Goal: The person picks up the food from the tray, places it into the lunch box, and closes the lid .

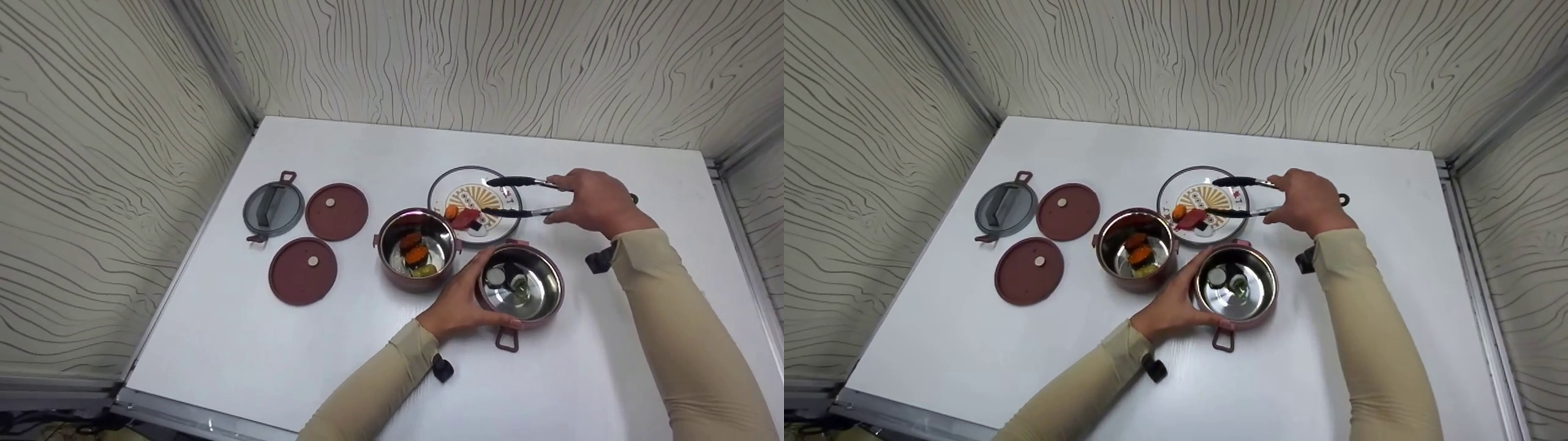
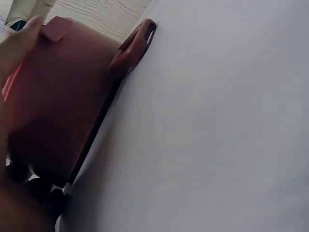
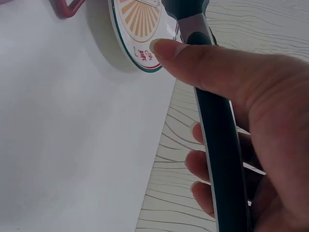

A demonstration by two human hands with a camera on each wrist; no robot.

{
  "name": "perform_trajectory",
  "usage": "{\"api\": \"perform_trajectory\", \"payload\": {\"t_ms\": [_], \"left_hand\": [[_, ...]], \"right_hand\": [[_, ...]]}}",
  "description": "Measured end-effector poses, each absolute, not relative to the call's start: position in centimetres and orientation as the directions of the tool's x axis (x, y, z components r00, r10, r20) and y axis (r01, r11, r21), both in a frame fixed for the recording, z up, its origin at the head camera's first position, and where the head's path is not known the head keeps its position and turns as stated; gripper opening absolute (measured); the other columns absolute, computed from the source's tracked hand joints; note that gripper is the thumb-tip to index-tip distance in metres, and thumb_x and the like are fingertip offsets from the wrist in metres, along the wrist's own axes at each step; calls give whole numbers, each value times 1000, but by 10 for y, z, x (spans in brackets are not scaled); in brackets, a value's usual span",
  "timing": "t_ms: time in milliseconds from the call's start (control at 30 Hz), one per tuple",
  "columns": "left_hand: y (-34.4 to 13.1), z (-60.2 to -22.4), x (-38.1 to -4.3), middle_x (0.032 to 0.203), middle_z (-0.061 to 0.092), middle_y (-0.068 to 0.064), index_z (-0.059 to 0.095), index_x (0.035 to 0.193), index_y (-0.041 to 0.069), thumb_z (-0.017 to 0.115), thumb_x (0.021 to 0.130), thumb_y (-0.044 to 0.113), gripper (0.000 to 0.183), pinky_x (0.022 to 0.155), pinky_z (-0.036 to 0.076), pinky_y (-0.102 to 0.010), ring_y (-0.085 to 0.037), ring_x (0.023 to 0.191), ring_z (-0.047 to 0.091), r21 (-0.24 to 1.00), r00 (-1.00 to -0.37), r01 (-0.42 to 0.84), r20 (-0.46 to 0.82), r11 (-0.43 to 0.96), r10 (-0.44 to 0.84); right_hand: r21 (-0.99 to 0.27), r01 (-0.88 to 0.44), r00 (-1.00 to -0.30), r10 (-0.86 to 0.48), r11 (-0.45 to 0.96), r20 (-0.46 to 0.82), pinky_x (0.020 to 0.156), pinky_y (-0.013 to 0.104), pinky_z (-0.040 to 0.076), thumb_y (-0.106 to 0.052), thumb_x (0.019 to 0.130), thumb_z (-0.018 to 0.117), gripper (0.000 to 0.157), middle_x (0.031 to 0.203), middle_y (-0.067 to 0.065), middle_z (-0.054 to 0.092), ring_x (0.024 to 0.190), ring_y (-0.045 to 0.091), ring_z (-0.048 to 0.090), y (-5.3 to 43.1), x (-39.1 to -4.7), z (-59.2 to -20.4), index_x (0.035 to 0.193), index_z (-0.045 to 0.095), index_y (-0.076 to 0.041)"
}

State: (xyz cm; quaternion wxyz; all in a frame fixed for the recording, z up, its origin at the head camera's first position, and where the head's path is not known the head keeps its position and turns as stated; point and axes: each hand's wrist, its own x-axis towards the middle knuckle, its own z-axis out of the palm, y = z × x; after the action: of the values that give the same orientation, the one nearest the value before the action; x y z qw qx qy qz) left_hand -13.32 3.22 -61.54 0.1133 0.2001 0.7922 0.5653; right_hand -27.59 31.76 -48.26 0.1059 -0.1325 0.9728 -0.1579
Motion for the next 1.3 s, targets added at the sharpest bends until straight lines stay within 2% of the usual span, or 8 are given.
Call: {"api": "perform_trajectory", "payload": {"t_ms": [167, 367, 633, 833, 1100, 1300], "left_hand": [[28, -615, -137, 181, 51, 15, 28, 185, 38, 114, 73, 30, 142, 148, 31, -44, -10, 172, 43, 959, -887, 186, 72, 212, 456], [28, -616, -136, 181, 53, 13, 31, 184, 40, 113, 73, 27, 139, 148, 30, -46, -10, 170, 44, 971, -887, 151, 49, 187, 459], [28, -616, -131, 179, 53, 18, 29, 183, 47, 113, 72, 29, 141, 147, 30, -52, -11, 169, 45, 974, -897, 104, 4, 201, 443], [28, -616, -130, 178, 54, 17, 29, 183, 46, 113, 72, 29, 141, 147, 31, -50, -11, 169, 46, 974, -898, 90, -10, 206, 439], [29, -615, -134, 178, 54, 18, 29, 183, 45, 113, 73, 27, 140, 148, 30, -48, -11, 170, 45, 974, -893, 121, 22, 192, 450], [30, -615, -136, 179, 55, 12, 31, 184, 38, 112, 75, 25, 136, 147, 31, -40, -10, 170, 45, 968, -885, 163, 59, 189, 462]], "right_hand": [[-337, -243, -941, -305, 909, -144, 115, 75, 55, -28, 88, 100, 89, 154, 34, 68, 139, 58, 66, 311, -275, -475, 165, 63, -3], [-325, -272, -935, -328, 906, -132, 111, 74, 58, -25, 87, 100, 85, 147, 32, 72, 133, 55, 70, 307, -272, -470, 162, 65, -3], [-278, -338, -918, -380, 899, -114, 103, 72, 61, -26, 87, 100, 80, 139, 30, 77, 125, 53, 75, 303, -273, -476, 157, 70, -2], [-267, -338, -913, -384, 903, -142, 106, 71, 62, -26, 86, 100, 81, 142, 31, 77, 130, 54, 74, 294, -276, -485, 157, 69, 0], [-253, -383, -898, -422, 888, -122, 106, 70, 63, -25, 83, 100, 79, 135, 31, 80, 126, 53, 76, 276, -281, -488, 153, 72, 2], [-248, -395, -893, -433, 885, -120, 108, 69, 63, -25, 85, 101, 79, 132, 30, 81, 124, 51, 77, 265, -282, -486, 153, 73, 0]]}}
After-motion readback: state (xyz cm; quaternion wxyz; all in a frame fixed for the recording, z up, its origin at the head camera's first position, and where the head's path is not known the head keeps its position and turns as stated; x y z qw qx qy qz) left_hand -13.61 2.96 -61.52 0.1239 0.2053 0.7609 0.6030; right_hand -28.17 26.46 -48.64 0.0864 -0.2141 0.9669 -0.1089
